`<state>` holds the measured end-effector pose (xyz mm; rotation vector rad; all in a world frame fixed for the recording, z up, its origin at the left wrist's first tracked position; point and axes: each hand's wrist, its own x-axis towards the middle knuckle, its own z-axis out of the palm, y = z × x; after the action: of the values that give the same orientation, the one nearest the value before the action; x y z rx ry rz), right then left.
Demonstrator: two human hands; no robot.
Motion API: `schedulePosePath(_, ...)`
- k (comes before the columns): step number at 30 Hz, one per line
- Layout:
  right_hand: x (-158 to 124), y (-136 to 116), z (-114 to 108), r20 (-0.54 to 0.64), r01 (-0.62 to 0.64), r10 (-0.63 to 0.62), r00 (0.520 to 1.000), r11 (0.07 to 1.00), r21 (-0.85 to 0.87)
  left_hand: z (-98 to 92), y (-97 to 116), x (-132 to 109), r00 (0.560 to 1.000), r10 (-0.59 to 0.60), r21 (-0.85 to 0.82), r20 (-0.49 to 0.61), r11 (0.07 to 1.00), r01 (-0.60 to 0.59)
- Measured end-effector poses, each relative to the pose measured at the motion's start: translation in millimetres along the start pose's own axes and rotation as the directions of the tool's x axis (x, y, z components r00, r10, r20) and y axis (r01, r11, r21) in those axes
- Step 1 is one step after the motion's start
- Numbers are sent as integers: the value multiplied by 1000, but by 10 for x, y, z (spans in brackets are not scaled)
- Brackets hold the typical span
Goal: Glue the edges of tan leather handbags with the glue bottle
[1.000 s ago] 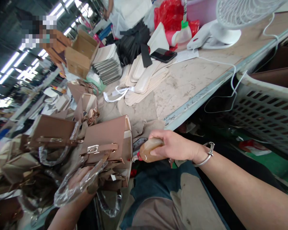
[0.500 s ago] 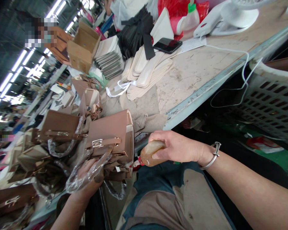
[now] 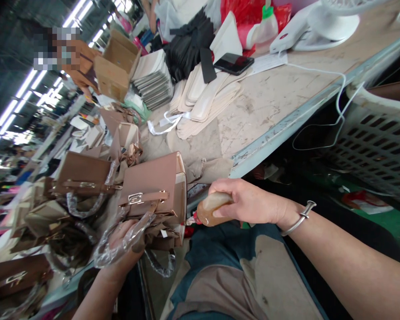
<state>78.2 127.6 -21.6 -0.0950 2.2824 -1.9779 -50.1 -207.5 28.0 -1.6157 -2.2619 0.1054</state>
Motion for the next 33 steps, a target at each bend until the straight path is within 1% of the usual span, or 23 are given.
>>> schedulePosePath(3, -8, 7, 24, -3, -83, 84, 996, 991, 105, 0, 32, 1, 1000, -13, 4, -22, 1000, 13)
schedulePosePath(5, -8, 10, 31, 24, -97, 95, 995, 988, 120, 3, 50, -7, 999, -17, 16, -39, 1000, 18)
schedulePosePath(8, -20, 7, 36, 103, -23, 16, 994, 998, 60, 24, 62, -26, 1000, -18, 44, -15, 999, 18)
schedulePosePath(9, -27, 7, 39, 107, -4, -1, 994, 999, 44, 35, 62, -33, 1000, -18, 47, -11, 999, 19)
schedulePosePath(12, -40, 14, 49, 47, -9, 8, 999, 1000, 23, 75, 57, -55, 999, -33, 38, -23, 999, 34)
schedulePosePath(14, -39, 18, 55, 59, 9, -9, 998, 1000, 12, 97, 56, -70, 999, -44, 36, -28, 998, 45)
schedulePosePath(16, -32, 12, 58, 90, 55, -55, 994, 998, 0, 107, 60, -85, 998, -47, 36, -30, 998, 48)
schedulePosePath(18, -25, 0, 59, 58, 81, -80, 995, 997, -12, 105, 70, -93, 998, -54, 28, -20, 998, 54)
schedulePosePath(20, -25, -11, 57, 30, 81, -80, 996, 997, -17, 93, 82, -89, 998, -61, 22, -12, 998, 62)
schedulePosePath(24, -37, -1, 43, 94, 121, -118, 989, 992, -29, 68, 97, -60, 999, -43, 26, 21, 999, 42)
schedulePosePath(25, -37, 10, 37, 79, 134, -131, 988, 990, -36, 66, 95, -56, 999, -49, 32, 20, 998, 48)
schedulePosePath(27, -30, 37, 23, -4, 132, -132, 991, 990, -40, 68, 82, -56, 998, -64, 41, 9, 997, 64)
schedulePosePath(29, -14, 63, 10, -98, 84, -83, 992, 996, 3, 78, 68, -62, 998, -64, 42, -10, 997, 64)
schedulePosePath(30, -5, 71, 6, -126, 54, -49, 991, 998, 38, 85, 63, -65, 998, -60, 39, -12, 997, 61)
schedulePosePath(31, 2, 76, 4, -137, 28, -18, 990, 997, 70, 91, 61, -67, 998, -65, 37, -15, 997, 65)
schedulePosePath(33, 9, 72, 8, -101, -16, 27, 995, 994, 108, 103, 66, -66, 997, -77, 39, -32, 996, 78)
